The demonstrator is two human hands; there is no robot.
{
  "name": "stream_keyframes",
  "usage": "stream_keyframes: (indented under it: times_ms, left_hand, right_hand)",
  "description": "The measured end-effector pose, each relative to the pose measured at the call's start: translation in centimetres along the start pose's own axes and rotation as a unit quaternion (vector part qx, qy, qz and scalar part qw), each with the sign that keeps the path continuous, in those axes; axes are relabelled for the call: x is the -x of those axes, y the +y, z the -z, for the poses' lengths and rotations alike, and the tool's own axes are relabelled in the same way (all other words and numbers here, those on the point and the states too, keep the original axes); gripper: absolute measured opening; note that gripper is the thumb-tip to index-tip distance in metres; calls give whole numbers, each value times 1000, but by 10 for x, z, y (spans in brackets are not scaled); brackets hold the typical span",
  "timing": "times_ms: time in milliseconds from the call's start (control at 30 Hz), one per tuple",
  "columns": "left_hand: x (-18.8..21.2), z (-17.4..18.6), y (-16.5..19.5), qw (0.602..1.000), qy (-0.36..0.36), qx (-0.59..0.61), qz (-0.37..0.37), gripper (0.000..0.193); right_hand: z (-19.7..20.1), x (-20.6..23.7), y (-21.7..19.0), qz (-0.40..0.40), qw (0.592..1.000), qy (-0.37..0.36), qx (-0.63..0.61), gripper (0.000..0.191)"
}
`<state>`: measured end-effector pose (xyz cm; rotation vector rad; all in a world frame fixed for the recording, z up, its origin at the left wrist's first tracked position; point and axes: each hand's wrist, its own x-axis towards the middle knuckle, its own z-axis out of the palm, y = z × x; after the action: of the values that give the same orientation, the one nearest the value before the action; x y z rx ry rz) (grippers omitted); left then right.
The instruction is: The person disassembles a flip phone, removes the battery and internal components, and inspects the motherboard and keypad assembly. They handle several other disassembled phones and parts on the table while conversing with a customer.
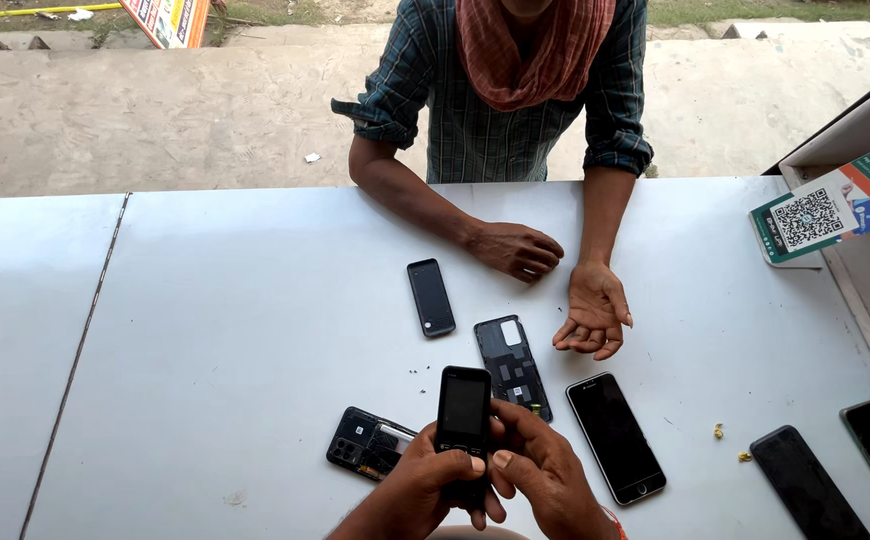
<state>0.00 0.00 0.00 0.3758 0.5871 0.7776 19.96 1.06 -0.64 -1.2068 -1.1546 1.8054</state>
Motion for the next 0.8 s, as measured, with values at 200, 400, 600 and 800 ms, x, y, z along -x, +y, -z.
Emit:
stream_keyframes:
  times_ms: [200,400,600,800]
  left_hand:
    - [2,-5,3,1000,7,-3,8,58]
    - [2,-5,3,1000,9,-9,12,58]
    - [-6,-17,1,981,101,-164,-11,48]
    - [4,-32,11,749,144,-644,-59,86]
  right_hand:
    - [1,0,5,1,1000,3,-13,66]
    - [2,1,8,13,1000,-2,-6,64]
    - [-5,1,0,70,997,22,33,61]
    - [-5,-1,-22,78,993,51,78,76]
